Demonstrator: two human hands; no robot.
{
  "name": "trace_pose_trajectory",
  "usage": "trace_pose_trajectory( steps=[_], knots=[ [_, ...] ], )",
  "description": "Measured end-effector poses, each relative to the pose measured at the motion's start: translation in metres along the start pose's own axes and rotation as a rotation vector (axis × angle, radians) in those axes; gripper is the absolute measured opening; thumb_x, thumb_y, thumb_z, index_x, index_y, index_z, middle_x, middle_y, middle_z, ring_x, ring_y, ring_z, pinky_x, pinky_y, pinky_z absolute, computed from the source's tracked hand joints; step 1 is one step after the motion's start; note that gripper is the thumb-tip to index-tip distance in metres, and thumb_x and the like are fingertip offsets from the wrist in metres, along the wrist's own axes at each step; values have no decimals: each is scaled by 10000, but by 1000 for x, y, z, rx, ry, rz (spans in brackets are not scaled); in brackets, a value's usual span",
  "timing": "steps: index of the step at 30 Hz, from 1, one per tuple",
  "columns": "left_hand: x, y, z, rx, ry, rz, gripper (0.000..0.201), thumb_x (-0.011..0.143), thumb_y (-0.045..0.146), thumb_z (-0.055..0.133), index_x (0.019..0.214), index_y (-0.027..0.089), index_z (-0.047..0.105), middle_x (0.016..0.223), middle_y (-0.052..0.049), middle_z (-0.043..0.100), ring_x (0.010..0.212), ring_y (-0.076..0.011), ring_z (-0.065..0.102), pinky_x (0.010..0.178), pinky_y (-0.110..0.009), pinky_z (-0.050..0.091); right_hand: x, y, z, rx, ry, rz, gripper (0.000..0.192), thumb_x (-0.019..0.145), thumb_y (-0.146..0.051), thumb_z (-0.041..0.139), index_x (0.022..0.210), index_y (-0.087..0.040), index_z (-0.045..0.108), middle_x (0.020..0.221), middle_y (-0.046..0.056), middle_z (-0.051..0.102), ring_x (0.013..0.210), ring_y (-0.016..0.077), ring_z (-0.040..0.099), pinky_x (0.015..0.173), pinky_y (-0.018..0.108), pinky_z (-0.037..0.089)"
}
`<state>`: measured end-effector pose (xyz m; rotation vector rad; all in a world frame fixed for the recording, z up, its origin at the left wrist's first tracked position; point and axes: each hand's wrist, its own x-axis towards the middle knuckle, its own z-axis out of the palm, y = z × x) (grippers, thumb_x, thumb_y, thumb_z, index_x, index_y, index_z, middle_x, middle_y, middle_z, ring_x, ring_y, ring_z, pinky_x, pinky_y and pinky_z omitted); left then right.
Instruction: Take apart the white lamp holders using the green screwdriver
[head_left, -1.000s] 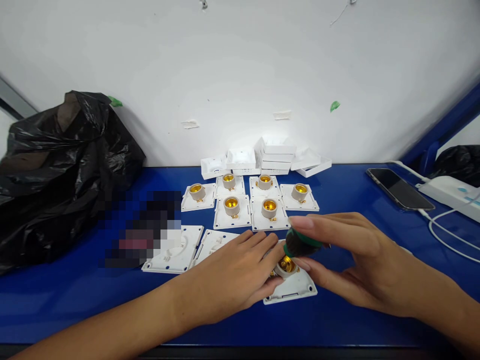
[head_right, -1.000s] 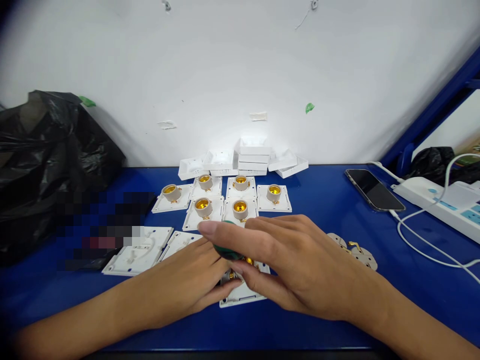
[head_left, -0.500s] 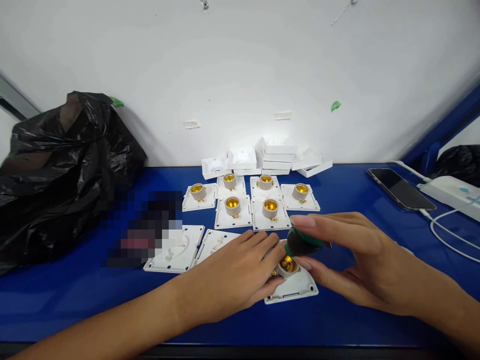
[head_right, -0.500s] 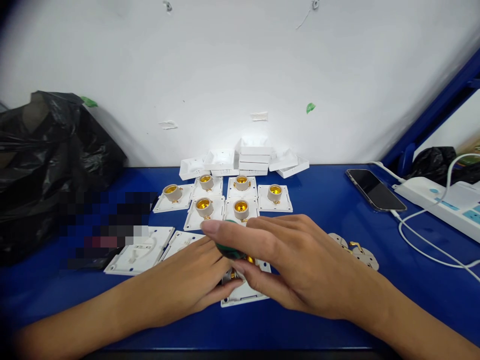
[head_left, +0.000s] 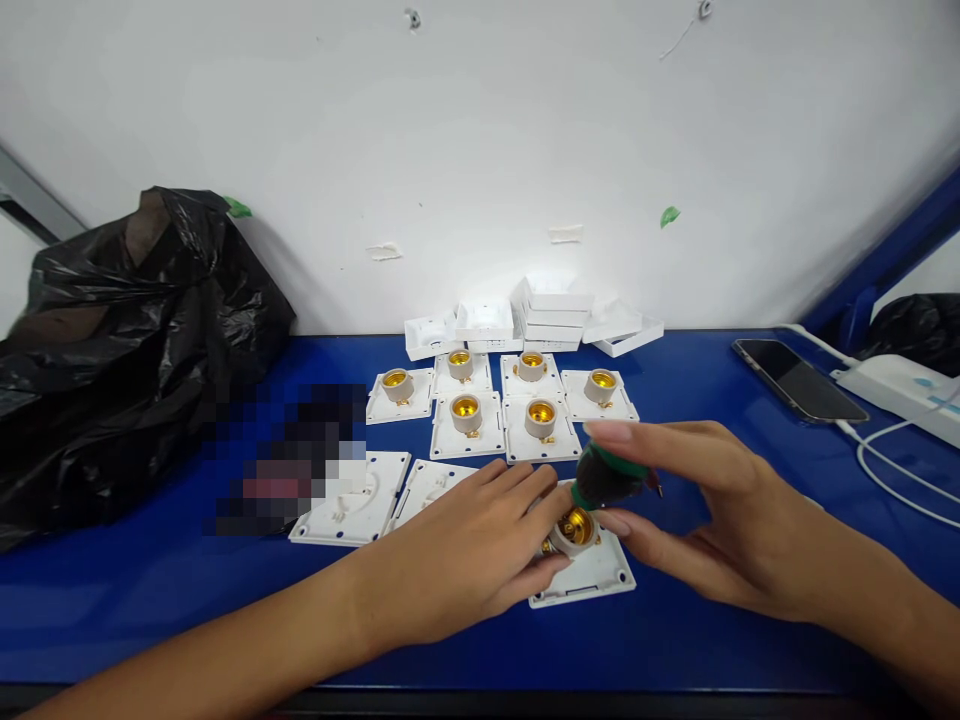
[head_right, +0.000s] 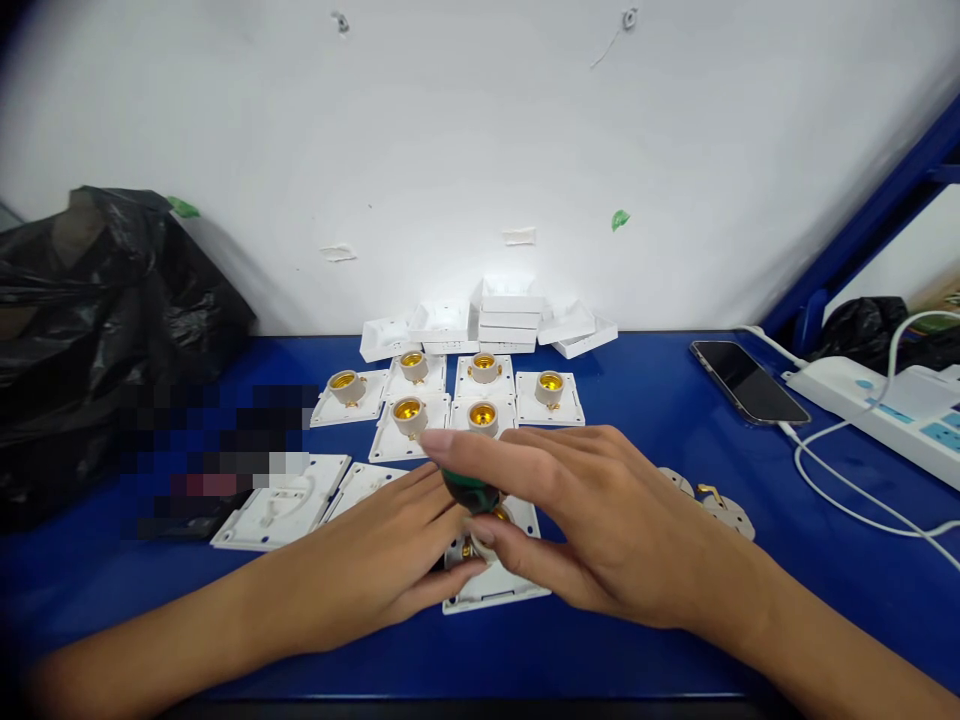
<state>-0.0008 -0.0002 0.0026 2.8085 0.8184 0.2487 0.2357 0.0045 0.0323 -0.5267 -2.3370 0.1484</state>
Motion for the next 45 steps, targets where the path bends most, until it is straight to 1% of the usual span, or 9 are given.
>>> trace_pose_trajectory(
  steps=[3, 6, 11, 16, 23, 29, 34, 39, 45],
  knots=[
    [-1, 1, 0, -27, -7, -36, 318, 1061, 359, 572, 1318, 185, 503, 1257, -111, 632, 1184, -300, 626, 1080, -508, 482, -6, 4, 4, -17, 115, 40, 524, 991, -198, 650, 1475, -234, 453, 1250, 37, 758, 880, 163, 760, 810, 303, 626],
    [-1, 0, 1, -46, 3, -50, 318, 1058, 355, 580, 1328, 204, 507, 1269, -100, 629, 1157, -290, 640, 1104, -514, 466, -7, 7, 6, -2, 247, 59, 590, 947, -209, 727, 1470, -282, 465, 1172, 14, 771, 647, 138, 698, 610, 316, 597],
    [-1, 0, 1, -68, 22, -45, 325, 1050, 358, 594, 1329, 207, 523, 1238, -94, 638, 1131, -288, 644, 1043, -478, 505, -5, 7, 5, 123, 160, 84, 572, 945, -152, 691, 1464, -260, 474, 1139, 69, 733, 968, 238, 714, 674, 375, 593],
    [0, -1, 1, -95, 46, -34, 330, 1033, 327, 627, 1322, 203, 527, 1234, -82, 640, 1101, -272, 646, 1007, -455, 521, -9, 9, 10, 121, 330, 145, 579, 801, -188, 872, 1295, -280, 586, 954, 9, 687, 721, 193, 680, 613, 371, 570],
    [-1, -1, 1, -93, 44, -41, 257, 1037, 336, 620, 1254, 214, 557, 1225, -86, 639, 1147, -283, 640, 1027, -462, 510, -5, 9, 7, 162, 113, 86, 700, 948, -122, 679, 1553, -308, 380, 1146, 54, 720, 889, 208, 695, 635, 344, 573],
    [-1, -1, 1, -108, 48, -43, 248, 1034, 318, 626, 1247, 214, 552, 1215, -78, 632, 1128, -275, 636, 1014, -458, 513, -3, 9, 11, 231, 218, 79, 686, 893, -92, 747, 1471, -325, 460, 907, -9, 675, 770, 188, 662, 585, 321, 541],
    [0, -1, 0, -107, 41, -49, 241, 1029, 340, 628, 1225, 209, 578, 1190, -78, 640, 1083, -274, 649, 992, -449, 524, -5, 12, 12, 206, 135, 96, 692, 923, -129, 711, 1524, -295, 411, 974, 29, 676, 850, 213, 659, 686, 372, 575],
    [0, -1, -1, -125, 44, -59, 303, 1031, 342, 626, 1295, 214, 553, 1201, -79, 648, 1092, -271, 655, 999, -437, 522, -10, 10, 16, 279, 181, 109, 855, 924, -31, 634, 1620, -337, 241, 1183, 71, 668, 942, 215, 671, 705, 367, 605],
    [0, -2, 1, -175, 61, -70, 197, 1022, 321, 631, 1184, 229, 570, 1175, -67, 643, 1104, -270, 644, 1000, -445, 518, -5, 8, 15, 236, 154, 90, 717, 916, -65, 664, 1542, -321, 425, 1181, 78, 636, 976, 217, 647, 701, 344, 619]
  ],
)
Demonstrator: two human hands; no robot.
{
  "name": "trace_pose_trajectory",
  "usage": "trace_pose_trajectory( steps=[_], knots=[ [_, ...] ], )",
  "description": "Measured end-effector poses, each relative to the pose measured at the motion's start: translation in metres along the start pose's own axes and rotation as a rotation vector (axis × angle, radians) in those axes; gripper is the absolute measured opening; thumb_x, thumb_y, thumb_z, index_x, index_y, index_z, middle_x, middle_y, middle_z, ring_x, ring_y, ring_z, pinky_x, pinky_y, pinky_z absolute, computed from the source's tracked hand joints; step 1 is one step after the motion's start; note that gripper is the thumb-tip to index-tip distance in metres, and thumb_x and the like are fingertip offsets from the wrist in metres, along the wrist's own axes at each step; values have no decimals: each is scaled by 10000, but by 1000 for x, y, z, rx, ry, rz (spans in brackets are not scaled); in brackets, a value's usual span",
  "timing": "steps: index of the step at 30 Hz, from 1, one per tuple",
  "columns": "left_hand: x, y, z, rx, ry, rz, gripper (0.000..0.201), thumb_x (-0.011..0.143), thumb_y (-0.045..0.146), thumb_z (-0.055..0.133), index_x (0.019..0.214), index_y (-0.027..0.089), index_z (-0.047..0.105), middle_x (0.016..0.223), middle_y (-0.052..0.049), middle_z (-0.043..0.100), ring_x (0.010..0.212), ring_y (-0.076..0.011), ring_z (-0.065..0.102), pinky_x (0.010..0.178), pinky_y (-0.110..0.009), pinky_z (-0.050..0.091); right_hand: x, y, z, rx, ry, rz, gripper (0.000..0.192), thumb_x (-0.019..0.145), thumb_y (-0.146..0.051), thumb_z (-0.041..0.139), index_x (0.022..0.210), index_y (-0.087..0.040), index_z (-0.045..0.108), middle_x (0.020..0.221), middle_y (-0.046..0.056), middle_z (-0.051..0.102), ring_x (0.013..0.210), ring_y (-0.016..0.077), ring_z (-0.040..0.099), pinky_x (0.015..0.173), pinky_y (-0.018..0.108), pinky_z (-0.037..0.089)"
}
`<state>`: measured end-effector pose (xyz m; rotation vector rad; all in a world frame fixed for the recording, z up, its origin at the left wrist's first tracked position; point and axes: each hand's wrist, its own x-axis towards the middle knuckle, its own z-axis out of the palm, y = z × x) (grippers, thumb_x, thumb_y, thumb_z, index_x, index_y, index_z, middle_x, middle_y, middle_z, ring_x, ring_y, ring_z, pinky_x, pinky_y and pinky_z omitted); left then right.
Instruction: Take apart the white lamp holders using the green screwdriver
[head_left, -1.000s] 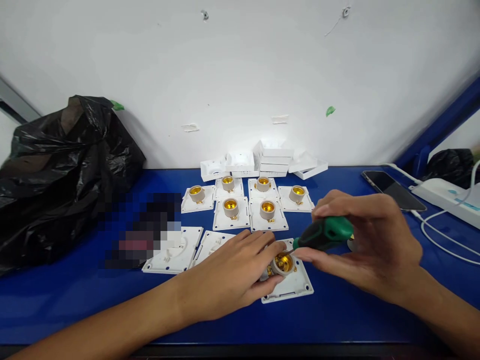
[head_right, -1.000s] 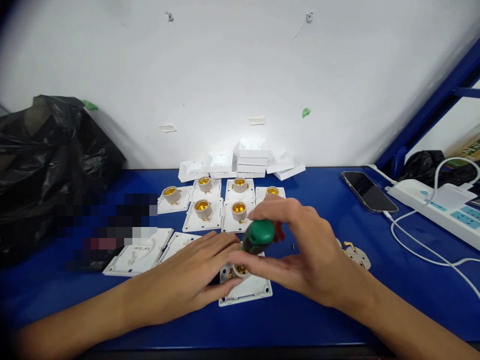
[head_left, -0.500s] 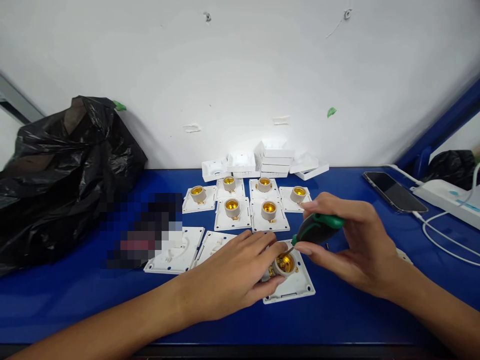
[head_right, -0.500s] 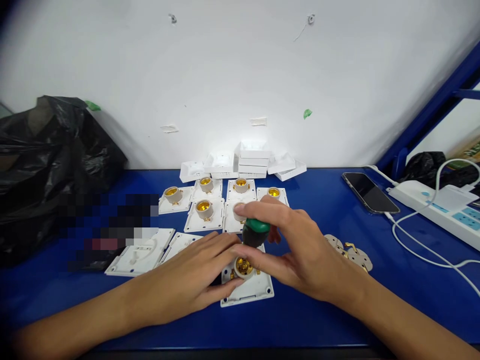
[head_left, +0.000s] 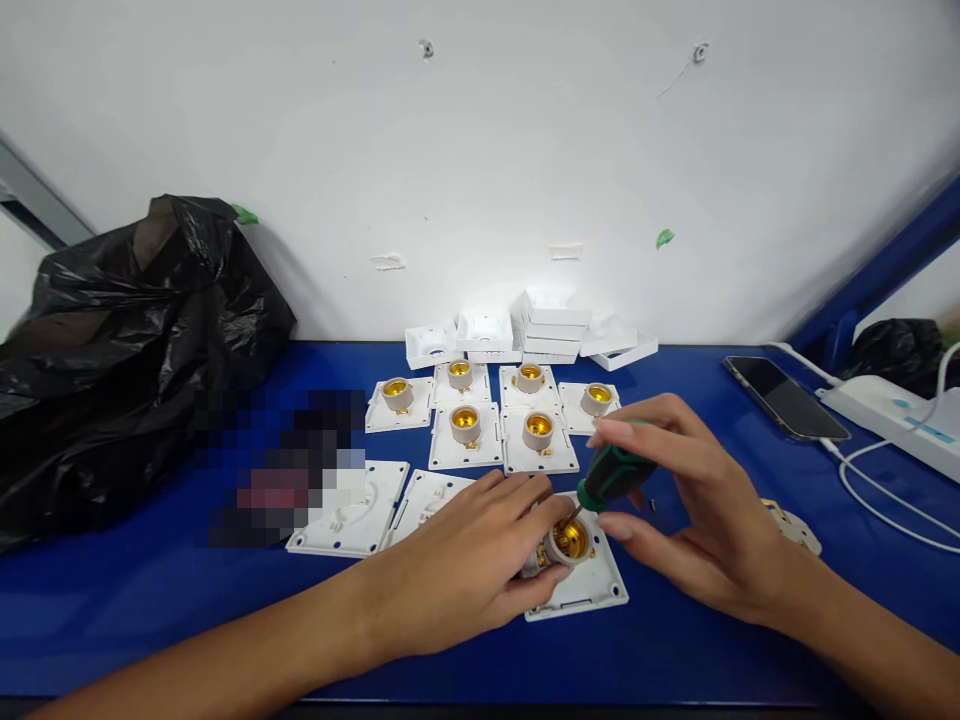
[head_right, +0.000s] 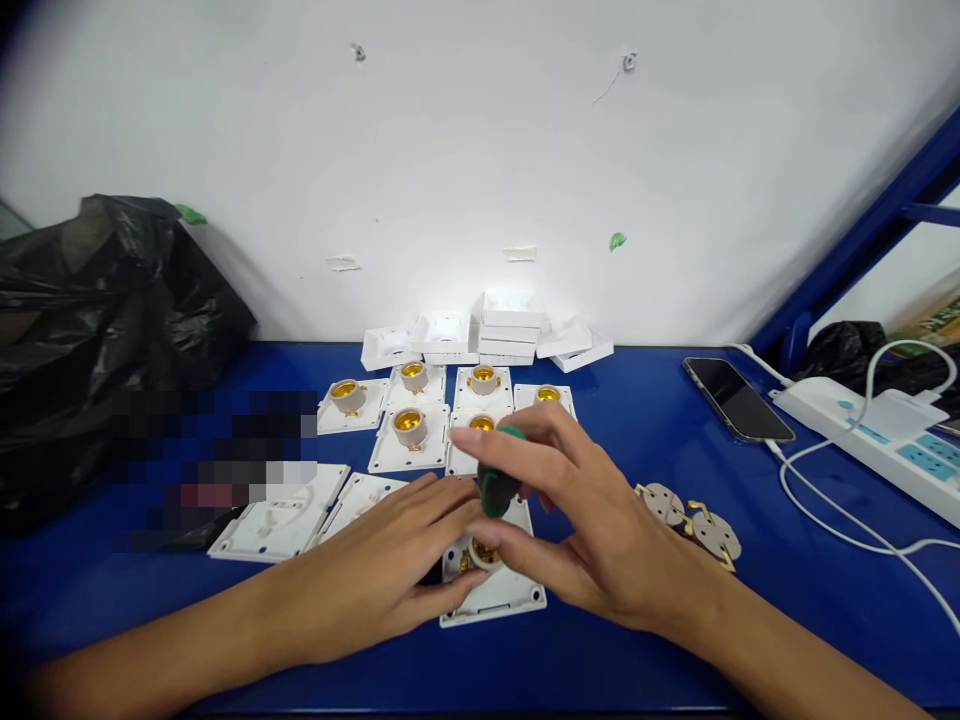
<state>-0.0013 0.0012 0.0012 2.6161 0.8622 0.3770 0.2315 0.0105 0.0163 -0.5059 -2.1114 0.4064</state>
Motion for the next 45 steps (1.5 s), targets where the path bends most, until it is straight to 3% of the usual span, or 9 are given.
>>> trace_pose_trajectory(
  steps=[9, 14, 19, 25, 29, 32, 36, 40, 45],
  knots=[
    [-1, 0, 2, -39, -13, -28, 297, 1008, 326, 640, 1269, 208, 559, 1211, -86, 637, 1102, -272, 631, 1006, -443, 505, 15, 12, 2, -156, -53, -109, 732, 925, -101, 617, 1586, -271, 353, 999, 49, 699, 772, 205, 633, 617, 354, 571],
    [-1, -3, 4, -79, 4, -29, 279, 989, 332, 681, 1223, 218, 581, 1176, -71, 642, 1074, -265, 627, 960, -417, 519, 8, 24, 21, -40, 260, -222, 742, 867, -102, 682, 1529, -332, 438, 947, 3, 733, 634, 180, 615, 509, 323, 532],
    [0, -3, 5, -73, 20, -17, 274, 1000, 341, 673, 1223, 211, 580, 1164, -69, 646, 1056, -259, 637, 953, -412, 517, -15, 36, 28, -74, 344, -90, 683, 894, -139, 653, 1524, -330, 471, 1284, 91, 689, 930, 260, 705, 727, 449, 630],
    [0, -3, 5, -88, 32, -11, 271, 992, 336, 691, 1215, 227, 583, 1196, -58, 652, 1085, -254, 641, 964, -404, 518, -22, 28, 26, -4, 213, -31, 744, 921, -109, 599, 1593, -314, 355, 1434, 116, 579, 1065, 274, 692, 828, 483, 645],
    [1, -3, 2, -104, 23, -27, 294, 975, 320, 719, 1212, 219, 577, 1194, -54, 656, 1087, -251, 643, 975, -407, 513, -11, 17, 22, 34, 156, -121, 783, 878, -57, 640, 1576, -309, 390, 1096, 65, 683, 817, 213, 663, 631, 377, 608],
    [1, -2, 1, -111, 15, -35, 209, 969, 304, 726, 1100, 217, 588, 1130, -44, 661, 1051, -248, 651, 958, -406, 516, -3, 11, 20, 6, 246, -178, 768, 813, -16, 720, 1496, -294, 507, 830, -3, 657, 643, 179, 569, 524, 331, 509],
    [1, -1, 1, -106, 21, -24, 237, 982, 308, 705, 1166, 230, 576, 1147, -47, 659, 1067, -252, 652, 946, -397, 519, 0, 7, 18, 54, 145, -131, 772, 866, -17, 631, 1553, -302, 422, 945, 45, 713, 814, 225, 663, 612, 379, 586],
    [2, -2, 1, -100, 26, -27, 196, 977, 309, 709, 1118, 230, 598, 1115, -36, 663, 1029, -244, 660, 932, -389, 520, -3, 6, 16, -6, 209, -113, 744, 828, -60, 734, 1480, -341, 510, 900, 15, 716, 684, 187, 602, 526, 333, 533],
    [2, -1, 1, -107, 16, -32, 246, 972, 306, 717, 1165, 224, 587, 1156, -47, 662, 1042, -251, 652, 928, -396, 520, -8, 6, 16, 51, 114, -32, 807, 857, -53, 695, 1560, -328, 409, 1124, 73, 709, 919, 235, 689, 682, 397, 621]
  ],
)
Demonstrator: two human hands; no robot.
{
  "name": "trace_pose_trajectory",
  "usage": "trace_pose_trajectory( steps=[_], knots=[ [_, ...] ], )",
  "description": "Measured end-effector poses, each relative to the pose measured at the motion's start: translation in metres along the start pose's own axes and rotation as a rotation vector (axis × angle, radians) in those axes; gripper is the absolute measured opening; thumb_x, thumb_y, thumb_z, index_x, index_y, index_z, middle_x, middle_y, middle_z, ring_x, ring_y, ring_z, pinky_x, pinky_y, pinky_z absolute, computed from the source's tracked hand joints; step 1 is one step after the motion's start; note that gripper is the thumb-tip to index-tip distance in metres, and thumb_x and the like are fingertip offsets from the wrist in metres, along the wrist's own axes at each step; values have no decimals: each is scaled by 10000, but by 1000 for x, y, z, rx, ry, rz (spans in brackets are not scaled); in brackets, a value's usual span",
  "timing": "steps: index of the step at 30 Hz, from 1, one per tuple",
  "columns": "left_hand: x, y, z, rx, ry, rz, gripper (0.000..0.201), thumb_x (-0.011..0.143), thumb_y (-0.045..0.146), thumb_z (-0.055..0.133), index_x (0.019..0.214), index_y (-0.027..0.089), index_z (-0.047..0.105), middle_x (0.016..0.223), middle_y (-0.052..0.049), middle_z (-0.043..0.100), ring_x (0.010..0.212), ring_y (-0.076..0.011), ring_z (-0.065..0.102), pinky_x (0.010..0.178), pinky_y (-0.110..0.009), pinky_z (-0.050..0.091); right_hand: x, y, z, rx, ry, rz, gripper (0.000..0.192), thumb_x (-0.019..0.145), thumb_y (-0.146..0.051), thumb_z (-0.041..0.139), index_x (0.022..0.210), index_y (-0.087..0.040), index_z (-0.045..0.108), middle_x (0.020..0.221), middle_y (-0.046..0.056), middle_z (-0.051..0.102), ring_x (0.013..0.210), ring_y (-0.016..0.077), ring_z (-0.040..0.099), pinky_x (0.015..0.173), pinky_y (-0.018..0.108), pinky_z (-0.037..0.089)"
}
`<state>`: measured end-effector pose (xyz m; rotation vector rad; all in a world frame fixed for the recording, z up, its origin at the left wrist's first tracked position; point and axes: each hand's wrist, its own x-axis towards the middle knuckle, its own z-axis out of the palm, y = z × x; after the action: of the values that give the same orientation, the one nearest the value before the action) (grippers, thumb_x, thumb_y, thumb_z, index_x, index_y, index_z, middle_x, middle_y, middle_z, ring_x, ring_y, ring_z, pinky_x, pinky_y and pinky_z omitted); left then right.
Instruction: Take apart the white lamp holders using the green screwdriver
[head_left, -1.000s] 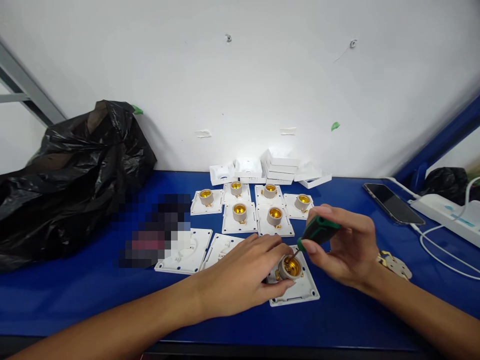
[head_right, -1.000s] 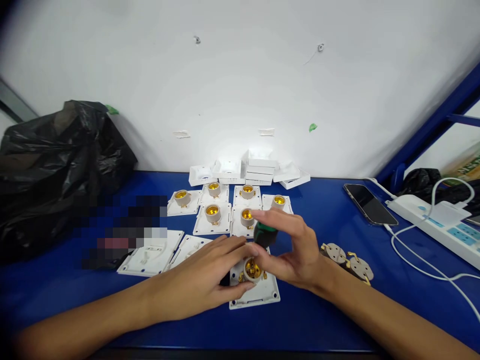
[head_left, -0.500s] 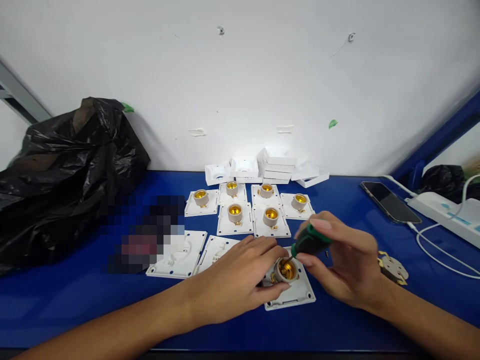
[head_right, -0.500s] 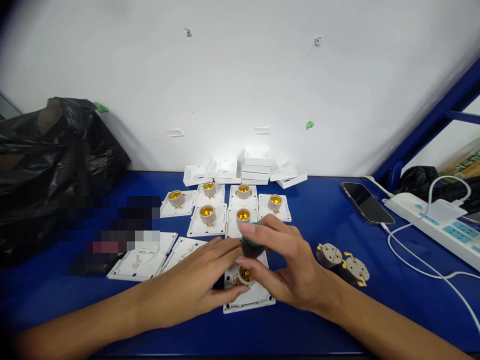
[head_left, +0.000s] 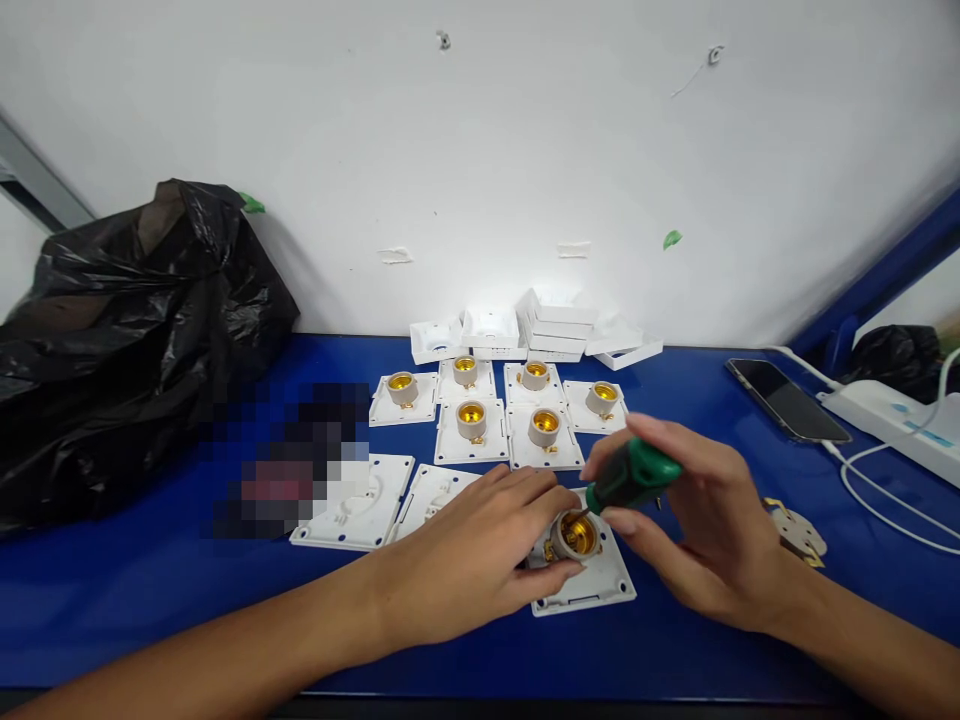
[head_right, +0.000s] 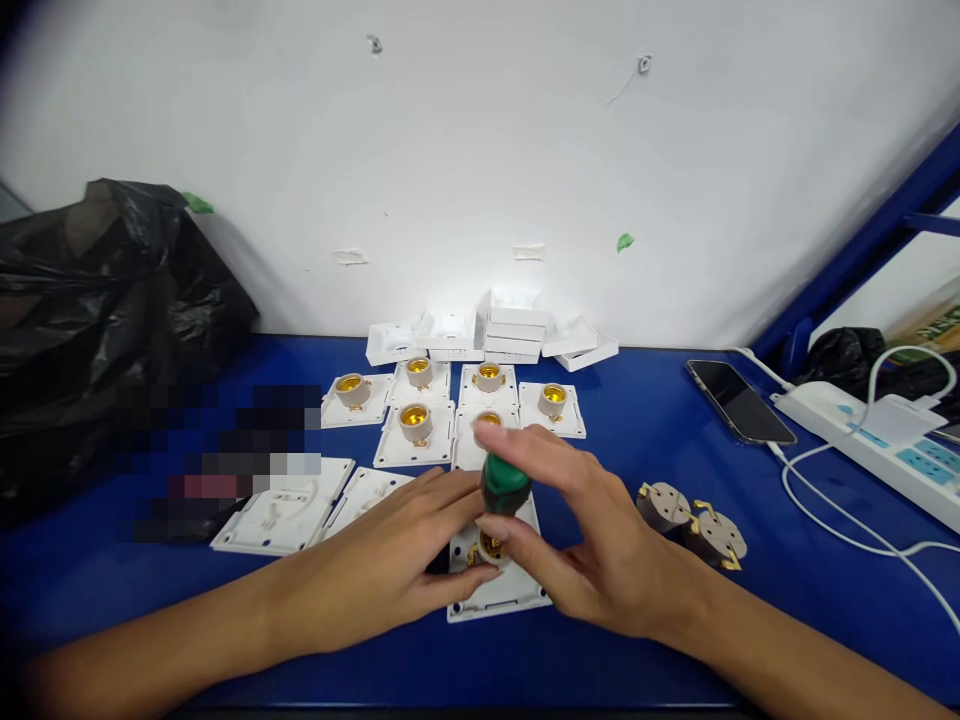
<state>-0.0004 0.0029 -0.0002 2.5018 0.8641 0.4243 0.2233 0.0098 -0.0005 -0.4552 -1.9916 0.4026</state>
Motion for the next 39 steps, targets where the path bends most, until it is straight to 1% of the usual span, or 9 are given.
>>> trace_pose_trajectory(
  steps=[3, 8, 12, 16, 20, 25, 29, 33, 39],
  knots=[
    [-1, 1, 0, 13, -22, -9, 221, 983, 308, 702, 1148, 212, 591, 1148, -46, 658, 1064, -257, 649, 961, -422, 512, 0, 1, 1, 9, 81, -67, 821, 772, 10, 768, 1484, -309, 511, 1003, 27, 716, 719, 183, 649, 610, 367, 578],
    [-1, 1, 0, 19, -23, 5, 239, 1004, 323, 672, 1195, 219, 572, 1184, -62, 653, 1114, -275, 639, 1003, -453, 503, -1, 1, 0, -7, -9, -100, 914, 805, -11, 732, 1595, -271, 353, 1112, 72, 711, 873, 238, 697, 735, 451, 616],
    [-1, -1, 1, 21, -24, 10, 184, 998, 329, 678, 1110, 217, 585, 1134, -59, 663, 1069, -277, 649, 976, -447, 514, 0, -3, 0, -98, 3, -89, 778, 811, -17, 749, 1468, -360, 514, 934, 11, 688, 739, 197, 647, 614, 374, 585],
    [-1, -2, 1, 31, -19, 16, 298, 1013, 356, 667, 1241, 200, 553, 1221, -75, 645, 1132, -275, 628, 1013, -438, 495, 1, -2, 1, -33, -41, -126, 838, 830, 28, 674, 1547, -317, 413, 1005, 49, 691, 846, 232, 670, 629, 395, 596],
    [-1, -2, 1, 28, -20, 8, 207, 1006, 349, 675, 1124, 204, 585, 1117, -53, 657, 1044, -260, 646, 958, -420, 509, -3, 2, 3, -62, 51, -81, 833, 806, 28, 742, 1478, -381, 470, 899, -9, 659, 703, 188, 612, 559, 348, 551],
    [-1, -2, 2, 11, 10, 19, 227, 987, 331, 703, 1145, 219, 585, 1139, -52, 668, 1050, -258, 653, 938, -403, 510, -3, 2, 3, -31, 39, -80, 855, 820, 30, 718, 1547, -307, 420, 1121, 74, 710, 829, 222, 684, 655, 412, 627],
    [0, -1, 1, 15, -13, 9, 225, 995, 320, 690, 1162, 217, 580, 1128, -55, 665, 1066, -261, 651, 955, -414, 506, -1, 0, 0, -52, 62, -83, 842, 783, 30, 771, 1501, -314, 495, 885, 15, 715, 734, 218, 661, 573, 381, 575],
    [0, 0, 0, 5, -27, 9, 262, 1000, 317, 690, 1211, 219, 569, 1177, -57, 659, 1118, -260, 641, 990, -414, 496, -2, 2, -1, 10, -55, -71, 879, 843, 27, 692, 1586, -308, 362, 1110, 78, 727, 899, 249, 692, 674, 436, 620],
    [0, -2, 2, 28, 12, 25, 205, 979, 319, 717, 1079, 208, 577, 1086, -41, 662, 1036, -253, 652, 916, -395, 512, 0, 2, 2, -35, 109, -79, 889, 727, 42, 831, 1480, -306, 511, 1004, 20, 710, 744, 191, 644, 598, 377, 568]
  ],
)
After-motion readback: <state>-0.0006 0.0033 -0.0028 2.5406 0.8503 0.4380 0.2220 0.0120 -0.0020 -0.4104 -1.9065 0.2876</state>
